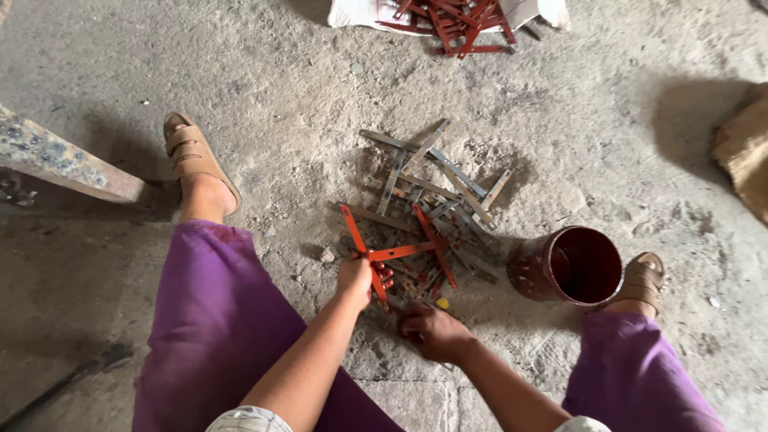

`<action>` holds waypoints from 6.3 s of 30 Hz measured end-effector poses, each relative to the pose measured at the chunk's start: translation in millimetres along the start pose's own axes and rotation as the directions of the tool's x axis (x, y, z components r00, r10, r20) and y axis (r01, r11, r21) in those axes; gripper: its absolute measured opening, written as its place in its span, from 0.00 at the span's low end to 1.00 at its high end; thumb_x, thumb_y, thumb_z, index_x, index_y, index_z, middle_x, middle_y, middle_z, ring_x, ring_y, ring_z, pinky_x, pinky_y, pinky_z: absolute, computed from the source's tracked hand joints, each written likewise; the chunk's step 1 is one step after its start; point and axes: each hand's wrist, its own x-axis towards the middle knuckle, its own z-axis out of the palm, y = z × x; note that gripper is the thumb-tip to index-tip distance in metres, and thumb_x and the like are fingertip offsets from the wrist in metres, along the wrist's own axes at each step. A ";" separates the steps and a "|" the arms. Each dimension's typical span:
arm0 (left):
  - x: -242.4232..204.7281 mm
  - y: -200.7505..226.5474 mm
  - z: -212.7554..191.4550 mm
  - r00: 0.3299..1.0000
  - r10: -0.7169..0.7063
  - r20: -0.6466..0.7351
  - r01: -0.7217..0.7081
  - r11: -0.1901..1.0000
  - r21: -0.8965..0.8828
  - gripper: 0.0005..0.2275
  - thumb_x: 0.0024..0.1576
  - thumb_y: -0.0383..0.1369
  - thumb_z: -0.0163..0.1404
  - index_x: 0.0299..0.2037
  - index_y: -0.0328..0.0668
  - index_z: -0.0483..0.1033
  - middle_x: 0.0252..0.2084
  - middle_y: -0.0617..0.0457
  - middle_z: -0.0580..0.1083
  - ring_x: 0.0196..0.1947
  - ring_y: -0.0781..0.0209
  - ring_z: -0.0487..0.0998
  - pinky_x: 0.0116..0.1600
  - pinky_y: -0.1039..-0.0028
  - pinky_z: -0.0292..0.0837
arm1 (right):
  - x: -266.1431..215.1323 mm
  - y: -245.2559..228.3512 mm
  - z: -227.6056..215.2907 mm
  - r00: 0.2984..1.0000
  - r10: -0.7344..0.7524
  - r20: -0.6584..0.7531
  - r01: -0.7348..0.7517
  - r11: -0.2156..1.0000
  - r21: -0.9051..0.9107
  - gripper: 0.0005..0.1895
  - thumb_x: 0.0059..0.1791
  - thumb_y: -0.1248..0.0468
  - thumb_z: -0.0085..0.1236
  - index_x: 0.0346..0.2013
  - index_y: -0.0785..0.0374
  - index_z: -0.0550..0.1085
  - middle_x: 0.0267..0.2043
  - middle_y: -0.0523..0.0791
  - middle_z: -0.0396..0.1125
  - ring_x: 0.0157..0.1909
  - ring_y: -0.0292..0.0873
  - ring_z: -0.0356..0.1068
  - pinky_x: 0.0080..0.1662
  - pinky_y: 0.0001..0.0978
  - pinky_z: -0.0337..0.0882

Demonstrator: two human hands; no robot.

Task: The person sits on the floor and applies red paint to metal brackets using a cloth. They pick up each bracket, rub the cloth over its surfaces, and place the painted pieces onto a white sack nearby.

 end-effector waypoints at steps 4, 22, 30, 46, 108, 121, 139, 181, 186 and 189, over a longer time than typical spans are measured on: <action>-12.1 16.8 1.9 0.988 0.094 0.126 -0.115 0.978 0.176 0.08 0.66 0.32 0.41 0.43 0.32 0.67 0.24 0.46 0.71 0.24 0.46 0.76 0.27 0.53 0.75 | -44.6 44.9 -20.8 0.978 0.190 -0.088 -0.193 0.981 -0.028 0.06 0.46 0.67 0.62 0.37 0.60 0.82 0.46 0.46 0.76 0.50 0.47 0.73 0.51 0.38 0.76; -85.1 182.1 268.6 0.727 0.147 0.671 -0.355 0.917 0.184 0.33 0.60 0.37 0.44 0.77 0.68 0.47 0.70 0.70 0.61 0.55 0.68 0.66 0.58 0.61 0.65 | -107.5 61.9 -196.0 0.305 0.516 -0.801 0.269 0.760 0.592 0.12 0.48 0.78 0.57 0.46 0.75 0.75 0.42 0.52 0.75 0.41 0.41 0.76 0.46 0.30 0.78; -161.7 159.7 171.1 0.809 0.183 0.558 -0.586 0.306 0.750 0.17 0.65 0.39 0.46 0.59 0.42 0.78 0.48 0.43 0.79 0.43 0.56 0.77 0.43 0.67 0.76 | -92.3 28.4 -235.8 0.274 0.515 -0.812 0.658 0.515 0.549 0.07 0.52 0.76 0.51 0.44 0.75 0.73 0.41 0.54 0.74 0.41 0.50 0.77 0.44 0.40 0.81; -138.4 85.0 138.2 0.924 0.188 0.332 -0.376 0.301 0.876 0.15 0.59 0.41 0.55 0.55 0.49 0.77 0.41 0.55 0.79 0.32 0.65 0.76 0.38 0.70 0.75 | -108.9 26.2 -139.9 0.491 0.757 -0.431 0.327 0.299 0.897 0.08 0.51 0.73 0.51 0.45 0.68 0.71 0.39 0.49 0.69 0.34 0.44 0.74 0.34 0.33 0.77; 115.7 -33.6 -114.0 0.900 0.436 0.001 -0.198 0.407 0.892 0.19 0.51 0.40 0.63 0.46 0.37 0.76 0.36 0.44 0.81 0.31 0.50 0.86 0.38 0.62 0.79 | 16.7 154.4 85.5 0.820 0.276 -0.502 -0.264 0.960 0.097 0.11 0.45 0.71 0.54 0.36 0.59 0.83 0.43 0.50 0.77 0.47 0.52 0.73 0.48 0.42 0.74; 63.1 -0.2 -91.5 0.950 0.311 -0.008 -0.121 0.393 0.912 0.11 0.56 0.36 0.58 0.44 0.39 0.77 0.26 0.47 0.79 0.25 0.54 0.79 0.33 0.60 0.73 | 122.9 240.4 11.7 0.745 0.451 -0.491 -0.485 0.872 0.066 0.18 0.46 0.69 0.55 0.51 0.65 0.78 0.62 0.56 0.66 0.65 0.62 0.63 0.63 0.47 0.66; 68.2 -3.4 -76.6 0.903 0.429 -0.028 -0.159 0.393 0.906 0.13 0.55 0.37 0.62 0.39 0.35 0.76 0.26 0.47 0.80 0.25 0.57 0.82 0.32 0.66 0.75 | -39.6 142.8 111.3 0.902 0.416 -0.113 -0.406 0.909 0.098 0.10 0.51 0.66 0.55 0.45 0.54 0.81 0.48 0.46 0.76 0.47 0.42 0.75 0.49 0.32 0.78; -50.8 59.5 22.7 0.989 -0.077 0.124 -0.083 0.405 0.911 0.20 0.60 0.26 0.45 0.64 0.48 0.70 0.43 0.49 0.78 0.29 0.62 0.78 0.26 0.71 0.78 | 90.2 51.2 42.0 0.733 0.530 -0.427 -0.036 0.656 0.754 0.14 0.46 0.77 0.54 0.45 0.67 0.78 0.42 0.46 0.78 0.44 0.41 0.78 0.46 0.31 0.77; -55.1 60.4 26.9 0.972 -0.099 0.212 -0.172 0.312 0.934 0.23 0.57 0.26 0.46 0.64 0.58 0.73 0.35 0.51 0.79 0.24 0.63 0.72 0.29 0.73 0.68 | 75.6 21.3 26.3 0.669 0.554 -0.496 0.003 0.665 0.747 0.09 0.49 0.73 0.59 0.45 0.69 0.78 0.40 0.45 0.76 0.43 0.38 0.76 0.45 0.30 0.76; -58.4 55.3 30.2 0.982 -0.123 0.145 -0.095 0.345 0.934 0.31 0.55 0.21 0.47 0.70 0.62 0.63 0.39 0.49 0.79 0.28 0.58 0.75 0.31 0.69 0.72 | 74.2 20.0 37.8 0.661 0.442 -0.606 -0.065 0.838 0.541 0.14 0.44 0.73 0.60 0.44 0.68 0.80 0.41 0.44 0.74 0.44 0.36 0.76 0.45 0.30 0.76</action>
